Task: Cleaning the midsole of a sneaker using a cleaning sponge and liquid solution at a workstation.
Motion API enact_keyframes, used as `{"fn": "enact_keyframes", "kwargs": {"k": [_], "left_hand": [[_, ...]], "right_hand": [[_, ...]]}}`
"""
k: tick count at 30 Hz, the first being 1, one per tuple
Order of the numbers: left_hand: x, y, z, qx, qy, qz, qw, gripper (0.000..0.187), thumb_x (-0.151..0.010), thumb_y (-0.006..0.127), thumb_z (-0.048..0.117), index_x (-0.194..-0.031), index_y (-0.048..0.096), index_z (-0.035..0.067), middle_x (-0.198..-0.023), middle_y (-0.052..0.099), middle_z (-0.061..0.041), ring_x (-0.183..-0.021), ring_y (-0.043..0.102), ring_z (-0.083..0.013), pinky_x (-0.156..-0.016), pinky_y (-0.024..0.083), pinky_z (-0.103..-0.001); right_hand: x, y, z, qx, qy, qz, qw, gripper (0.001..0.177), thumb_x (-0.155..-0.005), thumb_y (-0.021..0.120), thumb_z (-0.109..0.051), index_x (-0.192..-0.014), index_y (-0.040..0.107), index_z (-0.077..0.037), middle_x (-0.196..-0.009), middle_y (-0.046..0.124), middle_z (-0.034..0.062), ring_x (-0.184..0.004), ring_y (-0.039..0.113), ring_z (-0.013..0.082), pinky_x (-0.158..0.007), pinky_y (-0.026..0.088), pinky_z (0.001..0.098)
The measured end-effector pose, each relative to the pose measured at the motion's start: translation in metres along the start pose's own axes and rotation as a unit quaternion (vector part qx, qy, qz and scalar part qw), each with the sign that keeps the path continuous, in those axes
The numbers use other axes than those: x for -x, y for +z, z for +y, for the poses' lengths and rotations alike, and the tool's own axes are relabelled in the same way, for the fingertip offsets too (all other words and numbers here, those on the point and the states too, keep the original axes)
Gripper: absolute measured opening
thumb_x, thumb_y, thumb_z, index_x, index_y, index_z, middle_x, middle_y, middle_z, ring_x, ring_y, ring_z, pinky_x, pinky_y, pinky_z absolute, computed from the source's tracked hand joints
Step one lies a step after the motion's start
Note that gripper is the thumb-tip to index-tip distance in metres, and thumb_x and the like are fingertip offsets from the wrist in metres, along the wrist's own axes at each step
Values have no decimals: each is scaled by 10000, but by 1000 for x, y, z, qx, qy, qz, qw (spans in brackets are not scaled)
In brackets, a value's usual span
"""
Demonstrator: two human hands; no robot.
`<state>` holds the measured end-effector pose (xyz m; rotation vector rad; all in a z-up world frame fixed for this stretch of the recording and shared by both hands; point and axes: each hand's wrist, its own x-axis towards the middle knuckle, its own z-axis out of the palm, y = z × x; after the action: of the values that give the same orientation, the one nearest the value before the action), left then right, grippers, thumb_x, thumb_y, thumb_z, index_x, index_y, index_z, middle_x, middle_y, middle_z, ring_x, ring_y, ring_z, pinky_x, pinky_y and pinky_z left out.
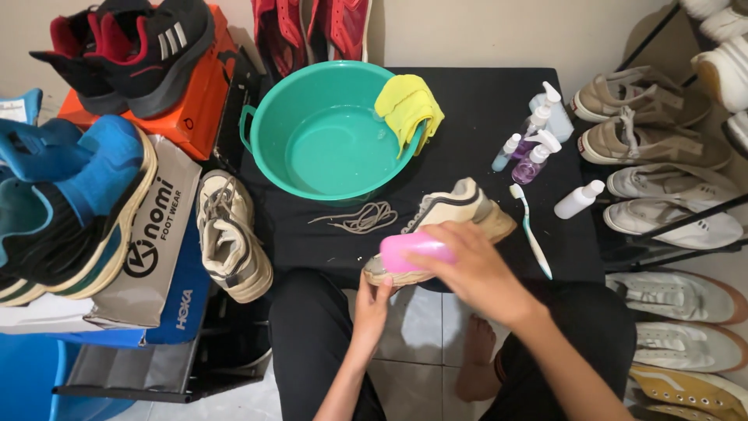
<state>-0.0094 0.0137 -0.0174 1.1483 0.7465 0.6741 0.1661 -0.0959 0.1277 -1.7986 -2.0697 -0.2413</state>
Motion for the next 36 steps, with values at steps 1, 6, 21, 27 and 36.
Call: {"fn": "enact_keyframes", "kwargs": {"k": [1, 6, 21, 27, 36], "left_hand": [[0, 0, 2, -3, 0, -2, 1000, 556, -932, 599, 346, -1412, 497, 84, -1355, 630, -103, -1226, 606, -167, -1021, 545, -330], [-3, -3, -4, -66, 30, 6, 997, 538, -922, 608, 406, -1359, 539, 100, -1315, 660, -80, -1225, 605, -163, -1038, 447, -288], [-24, -12, -48, 76, -6, -13, 997, 614, -1019, 562, 155, -1568, 289, 123, -1506, 422, -266, -935, 746, -358, -912, 613, -432], [-25, -13, -26, 48, -36, -16, 998, 481, -1007, 578, 156, -1441, 377, 101, -1437, 442, -287, -1027, 668, -332, -939, 593, -444], [-7, 8, 56, -97, -119, 36, 987, 557, -913, 743, 403, -1332, 541, 97, -1446, 487, -333, -1277, 581, -441, -989, 556, -482]], "right_hand": [[-2, 2, -3, 0, 2, 3, 1000, 445, -909, 664, -125, -1331, 653, -265, -1361, 573, 154, -1229, 536, 377, -1006, 407, 528], [-7, -7, 6, -85, -31, 68, 994, 316, -1044, 541, -224, -1319, 684, -283, -1301, 680, 32, -1160, 615, 288, -982, 455, 436], [29, 21, 27, -254, 248, 214, 910, 377, -941, 659, -136, -1312, 606, -97, -1272, 602, 174, -1218, 574, 374, -1063, 422, 469], [50, 25, 52, -402, 392, 307, 768, 507, -1118, 395, -365, -1585, 341, -176, -1352, 527, 201, -1194, 520, 279, -1002, 454, 456], [43, 25, 38, -346, 337, 295, 824, 462, -1106, 432, -283, -1539, 412, -125, -1269, 583, 203, -1150, 567, 283, -1016, 453, 470]]}}
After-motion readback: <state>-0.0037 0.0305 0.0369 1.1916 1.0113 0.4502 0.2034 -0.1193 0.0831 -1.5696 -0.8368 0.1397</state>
